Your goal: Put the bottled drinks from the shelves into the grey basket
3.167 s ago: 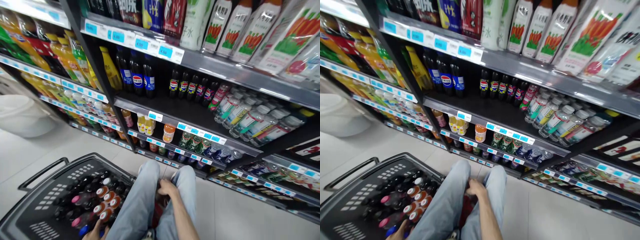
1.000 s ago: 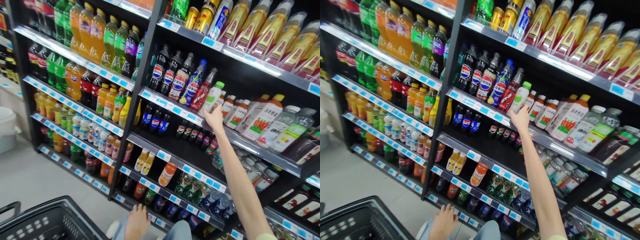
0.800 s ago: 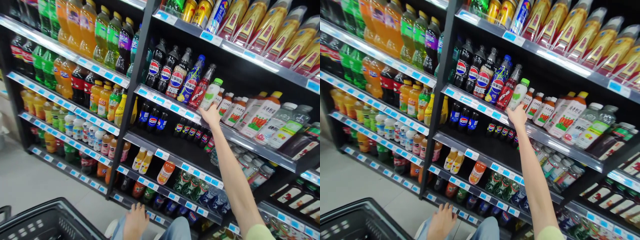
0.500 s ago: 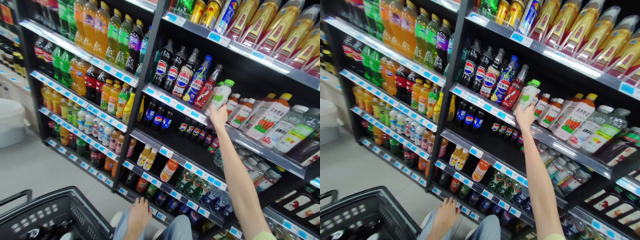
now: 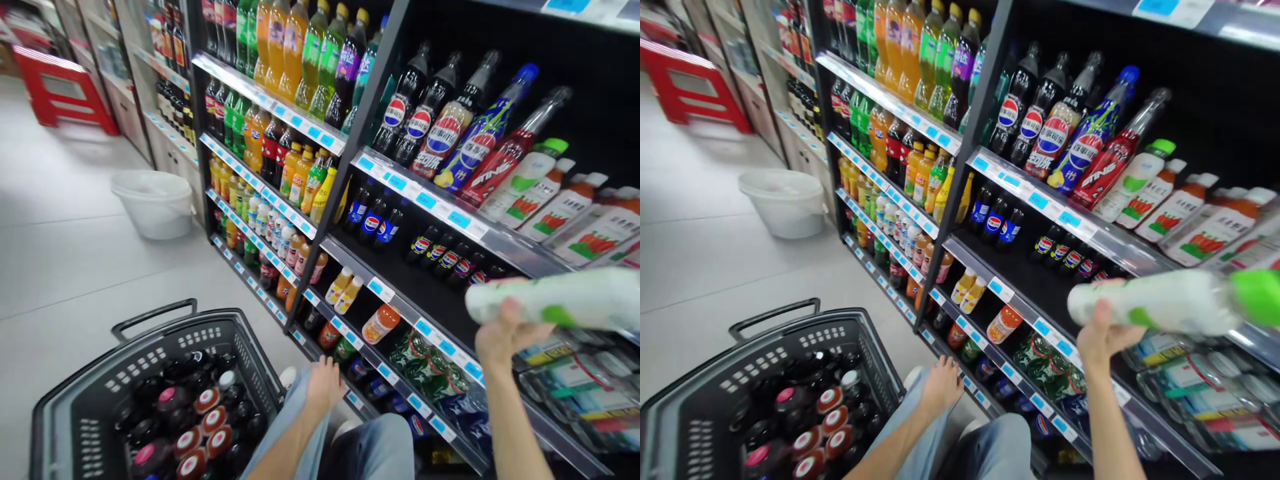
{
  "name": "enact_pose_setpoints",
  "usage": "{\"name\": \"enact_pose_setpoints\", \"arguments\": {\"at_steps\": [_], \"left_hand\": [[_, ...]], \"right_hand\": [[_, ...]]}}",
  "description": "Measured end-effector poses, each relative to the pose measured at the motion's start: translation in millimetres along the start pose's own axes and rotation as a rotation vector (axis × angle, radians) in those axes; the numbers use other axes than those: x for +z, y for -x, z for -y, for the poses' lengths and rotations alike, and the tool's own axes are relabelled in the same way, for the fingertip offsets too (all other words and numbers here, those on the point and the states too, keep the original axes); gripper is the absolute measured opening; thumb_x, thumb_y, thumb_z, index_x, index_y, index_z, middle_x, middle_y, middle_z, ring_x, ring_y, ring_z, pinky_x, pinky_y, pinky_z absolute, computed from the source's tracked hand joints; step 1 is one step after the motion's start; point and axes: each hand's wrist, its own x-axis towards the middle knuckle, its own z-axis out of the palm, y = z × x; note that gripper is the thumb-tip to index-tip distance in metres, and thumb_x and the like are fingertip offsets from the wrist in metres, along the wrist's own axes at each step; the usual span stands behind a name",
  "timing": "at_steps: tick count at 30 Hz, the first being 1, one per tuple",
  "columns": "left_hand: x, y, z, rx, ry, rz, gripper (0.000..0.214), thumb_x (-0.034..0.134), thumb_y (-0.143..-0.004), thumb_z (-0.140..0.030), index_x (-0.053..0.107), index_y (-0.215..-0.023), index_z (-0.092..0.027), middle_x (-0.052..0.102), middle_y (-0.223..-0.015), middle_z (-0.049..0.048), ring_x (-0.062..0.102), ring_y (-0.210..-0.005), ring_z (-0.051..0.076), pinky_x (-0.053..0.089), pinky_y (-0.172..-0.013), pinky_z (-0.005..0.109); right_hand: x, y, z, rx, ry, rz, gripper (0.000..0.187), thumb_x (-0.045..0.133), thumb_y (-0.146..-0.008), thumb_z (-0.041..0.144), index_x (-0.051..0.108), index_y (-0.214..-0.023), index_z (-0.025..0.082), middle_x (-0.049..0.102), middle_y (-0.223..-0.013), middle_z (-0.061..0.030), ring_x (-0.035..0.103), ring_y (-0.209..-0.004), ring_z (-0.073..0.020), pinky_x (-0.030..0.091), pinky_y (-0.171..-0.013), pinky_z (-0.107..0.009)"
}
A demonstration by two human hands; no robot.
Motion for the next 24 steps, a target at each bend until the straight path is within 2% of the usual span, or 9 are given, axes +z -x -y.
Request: {"name": "enact_pose_setpoints", "arguments": {"at_steps": [3, 7, 10, 12, 15, 18, 20, 22, 24], "left_hand": [[-1.3, 0.3, -1.8, 0.015, 0.003, -0.003, 0.046, 0.048, -0.098, -0.029, 0.077, -0.126, -0.006, 0.07, -0.132, 0.0261, 0.058, -0.133, 0.044, 0.048, -0.108, 0.062], [-0.4, 0.8, -2.8, 0.021, -0.018, 0.011, 0.045, 0.048, -0.1, -0.03, 0.077, -0.125, -0.006, 0.069, -0.134, 0.0259, 0.056, -0.136, 0.044, 0.049, -0.109, 0.061], [2.1, 0.3, -2.0, 0.018, -0.034, 0.004, 0.044, 0.048, -0.101, -0.031, 0.078, -0.123, -0.008, 0.07, -0.132, 0.0243, 0.058, -0.134, 0.042, 0.05, -0.108, 0.06], [3.5, -1.0, -1.2, 0.017, -0.041, -0.006, 0.043, 0.049, -0.102, -0.032, 0.078, -0.123, -0.009, 0.071, -0.13, 0.0235, 0.059, -0.132, 0.042, 0.051, -0.106, 0.059], [3.4, -3.9, -0.7, 0.02, -0.059, -0.013, 0.042, 0.049, -0.103, -0.033, 0.078, -0.122, -0.009, 0.071, -0.13, 0.0244, 0.059, -0.133, 0.042, 0.053, -0.104, 0.057], [0.4, -5.6, -2.0, 0.024, -0.076, -0.012, 0.042, 0.049, -0.105, -0.035, 0.078, -0.121, -0.01, 0.072, -0.129, 0.0246, 0.061, -0.132, 0.042, 0.054, -0.102, 0.056], [-1.8, -4.6, -3.2, 0.059, -0.087, -0.037, 0.042, 0.046, -0.107, -0.035, 0.077, -0.12, -0.011, 0.073, -0.127, 0.0229, 0.063, -0.13, 0.04, 0.054, -0.105, 0.054], [-2.5, -1.6, -3.6, 0.19, -0.081, -0.06, 0.04, 0.045, -0.107, -0.033, 0.076, -0.122, -0.012, 0.074, -0.129, 0.0204, 0.063, -0.132, 0.038, 0.051, -0.112, 0.053], [-1.3, 2.0, -2.5, 0.385, -0.035, -0.023, 0.039, 0.045, -0.106, -0.027, 0.073, -0.131, -0.015, 0.074, -0.132, 0.0175, 0.064, -0.132, 0.033, 0.05, -0.116, 0.049]], "right_hand": [[-38.8, 114.4, 9.2, 0.261, 0.073, 0.192, 0.048, 0.082, -0.088, 0.045, 0.065, -0.125, 0.019, 0.076, -0.11, -0.0122, 0.074, -0.093, -0.0271, 0.062, -0.079, -0.043], [-87.0, 264.2, 6.3, 0.642, 0.259, 0.25, 0.04, 0.082, -0.086, 0.047, 0.07, -0.112, 0.018, 0.077, -0.092, -0.0088, 0.073, -0.084, -0.0243, 0.061, -0.082, -0.039], [-110.8, 349.9, 3.2, 0.849, 0.351, 0.237, 0.049, 0.086, -0.079, 0.055, 0.072, -0.107, 0.018, 0.08, -0.093, -0.0101, 0.076, -0.085, -0.0277, 0.062, -0.08, -0.039], [-120.5, 388.9, 2.5, 0.919, 0.385, 0.236, 0.053, 0.086, -0.076, 0.059, 0.073, -0.108, 0.018, 0.081, -0.097, -0.0113, 0.077, -0.085, -0.0291, 0.063, -0.078, -0.039], [-127.3, 420.6, 1.0, 0.995, 0.387, 0.237, 0.056, 0.083, -0.078, 0.061, 0.073, -0.112, 0.017, 0.082, -0.099, -0.0124, 0.077, -0.086, -0.03, 0.063, -0.078, -0.04], [-126.8, 427.5, -6.3, 1.063, 0.358, 0.236, 0.06, 0.081, -0.08, 0.062, 0.072, -0.118, 0.016, 0.082, -0.104, -0.0141, 0.077, -0.092, -0.0312, 0.063, -0.084, -0.041], [-124.3, 425.3, -14.3, 1.092, 0.334, 0.239, 0.058, 0.08, -0.08, 0.063, 0.072, -0.115, 0.016, 0.082, -0.105, -0.0146, 0.077, -0.093, -0.0313, 0.063, -0.084, -0.041], [-122.0, 422.8, -22.2, 1.116, 0.312, 0.25, 0.058, 0.078, -0.08, 0.063, 0.071, -0.114, 0.017, 0.082, -0.104, -0.0146, 0.077, -0.092, -0.0306, 0.063, -0.083, -0.04], [-120.6, 421.9, -27.7, 1.138, 0.283, 0.276, 0.06, 0.079, -0.08, 0.061, 0.07, -0.118, 0.016, 0.082, -0.106, -0.0147, 0.078, -0.092, -0.0301, 0.063, -0.084, -0.04]]}}
